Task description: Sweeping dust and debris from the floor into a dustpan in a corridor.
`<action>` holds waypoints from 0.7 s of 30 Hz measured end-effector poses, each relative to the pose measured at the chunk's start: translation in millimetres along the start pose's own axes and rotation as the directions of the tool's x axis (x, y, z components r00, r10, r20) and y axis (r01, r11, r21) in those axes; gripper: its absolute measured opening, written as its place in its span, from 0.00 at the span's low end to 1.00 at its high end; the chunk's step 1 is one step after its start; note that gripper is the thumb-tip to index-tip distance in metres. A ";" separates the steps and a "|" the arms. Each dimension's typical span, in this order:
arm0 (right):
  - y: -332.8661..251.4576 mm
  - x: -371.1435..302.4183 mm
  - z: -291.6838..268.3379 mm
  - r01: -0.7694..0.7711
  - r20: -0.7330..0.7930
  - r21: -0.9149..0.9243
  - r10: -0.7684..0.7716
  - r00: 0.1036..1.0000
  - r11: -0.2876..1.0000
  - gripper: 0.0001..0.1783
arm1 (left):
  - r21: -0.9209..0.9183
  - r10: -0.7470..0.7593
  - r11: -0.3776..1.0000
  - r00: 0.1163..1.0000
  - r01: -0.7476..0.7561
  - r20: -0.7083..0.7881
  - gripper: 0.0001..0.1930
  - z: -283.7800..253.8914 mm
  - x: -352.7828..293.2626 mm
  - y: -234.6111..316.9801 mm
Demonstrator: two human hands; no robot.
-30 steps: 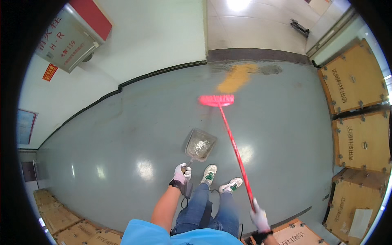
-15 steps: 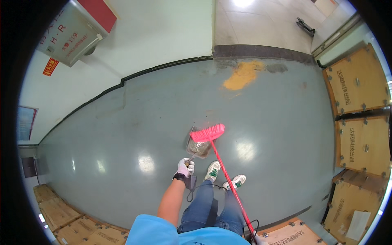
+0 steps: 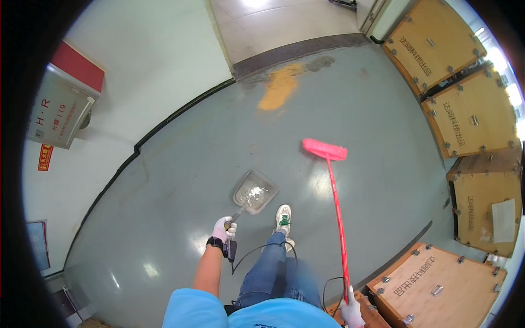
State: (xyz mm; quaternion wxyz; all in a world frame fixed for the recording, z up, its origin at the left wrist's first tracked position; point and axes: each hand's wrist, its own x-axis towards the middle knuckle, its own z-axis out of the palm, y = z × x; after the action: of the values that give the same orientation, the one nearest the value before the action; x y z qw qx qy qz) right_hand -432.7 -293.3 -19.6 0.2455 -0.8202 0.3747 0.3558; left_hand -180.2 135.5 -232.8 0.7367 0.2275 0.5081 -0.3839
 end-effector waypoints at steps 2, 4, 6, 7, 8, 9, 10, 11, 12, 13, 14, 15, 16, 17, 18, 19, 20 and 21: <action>-14.4 16.0 10.8 -0.027 -0.002 0.014 0.027 1.000 1.000 0.33 | 0.086 -0.005 0.996 0.999 0.009 -0.044 0.09 2.0 -3.5 8.3; -17.8 15.7 30.6 -0.053 0.026 0.055 0.052 0.998 0.997 0.34 | 0.142 -0.036 0.989 0.999 0.036 -0.006 0.10 2.0 -1.9 16.4; -3.7 -5.7 52.6 -0.046 0.088 0.010 0.045 0.995 0.999 0.34 | 0.076 -0.002 0.997 0.999 0.005 -0.035 0.10 7.6 6.7 13.6; 9.5 -22.4 66.3 -0.051 0.135 -0.049 0.057 0.989 0.998 0.33 | 0.084 -0.012 0.996 1.000 0.014 -0.024 0.10 14.4 14.1 11.6; 30.1 -38.3 84.6 -0.033 0.169 -0.087 0.048 0.985 0.996 0.34 | 0.082 -0.015 0.996 1.000 0.017 -0.018 0.10 18.3 18.3 8.9; 19.0 -74.5 63.4 0.090 0.174 -0.051 -0.079 0.982 0.995 0.29 | 0.084 -0.014 0.996 1.000 0.017 -0.025 0.10 16.8 19.7 6.6; 21.9 -92.5 61.1 0.057 0.205 -0.074 -0.041 0.978 0.996 0.29 | 0.093 0.011 0.996 0.999 -0.007 -0.040 0.10 23.1 22.2 4.5; 25.0 -108.3 62.3 0.026 0.237 -0.096 -0.002 0.971 0.995 0.28 | 0.104 0.037 0.994 0.998 -0.031 -0.056 0.10 25.5 23.4 4.5; 22.5 -124.3 54.6 -0.015 0.276 -0.018 0.019 0.961 1.000 0.28 | 0.074 0.000 0.997 1.000 0.002 -0.015 0.10 21.6 23.6 9.6; 18.5 -137.7 48.7 -0.049 0.321 0.061 0.027 0.947 0.997 0.27 | 0.085 0.013 0.996 1.000 -0.011 -0.023 0.10 12.5 22.3 17.5; 26.8 -152.5 50.8 0.013 0.305 0.150 -0.059 0.951 0.989 0.26 | 0.059 -0.008 0.998 1.000 0.007 0.011 0.10 4.1 21.3 22.6; 35.1 -166.6 59.4 0.019 0.290 0.183 -0.073 0.954 0.983 0.27 | 0.041 -0.037 0.999 0.998 0.035 0.052 0.10 2.2 21.6 24.9; 23.4 -177.7 53.6 -0.046 0.306 0.145 0.000 0.952 0.988 0.27 | 0.099 0.010 0.995 1.000 -0.010 -0.001 0.11 8.0 25.0 17.9; 10.9 -185.7 50.9 -0.111 0.320 0.108 0.071 0.945 0.988 0.27 | 0.153 0.038 0.988 0.999 -0.034 -0.024 0.12 10.0 23.2 11.3; 16.8 -192.7 60.2 -0.064 0.272 0.184 0.012 0.962 0.981 0.28 | 0.181 0.023 0.983 0.999 -0.029 0.034 0.12 7.9 21.0 10.3; 9.9 -190.7 61.3 -0.078 0.256 0.208 0.023 0.966 0.975 0.28 | 0.214 -0.004 0.977 0.996 -0.016 0.093 0.12 3.8 21.6 6.0; 0.1 -183.1 60.9 -0.060 0.222 0.232 0.007 0.975 0.971 0.28 | 0.246 -0.020 0.969 0.994 -0.006 0.104 0.12 -3.9 17.9 1.8; -8.3 -175.3 69.6 -0.049 0.179 0.264 0.001 0.984 0.963 0.29 | 0.285 -0.030 0.958 0.992 -0.007 0.123 0.13 -11.6 14.4 3.2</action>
State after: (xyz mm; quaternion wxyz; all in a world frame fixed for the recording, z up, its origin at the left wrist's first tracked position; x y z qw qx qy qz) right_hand -535.6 -164.7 72.5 0.3816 -0.7399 0.4063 0.3765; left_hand -181.6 141.0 -250.7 0.7246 0.3036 0.4012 -0.4711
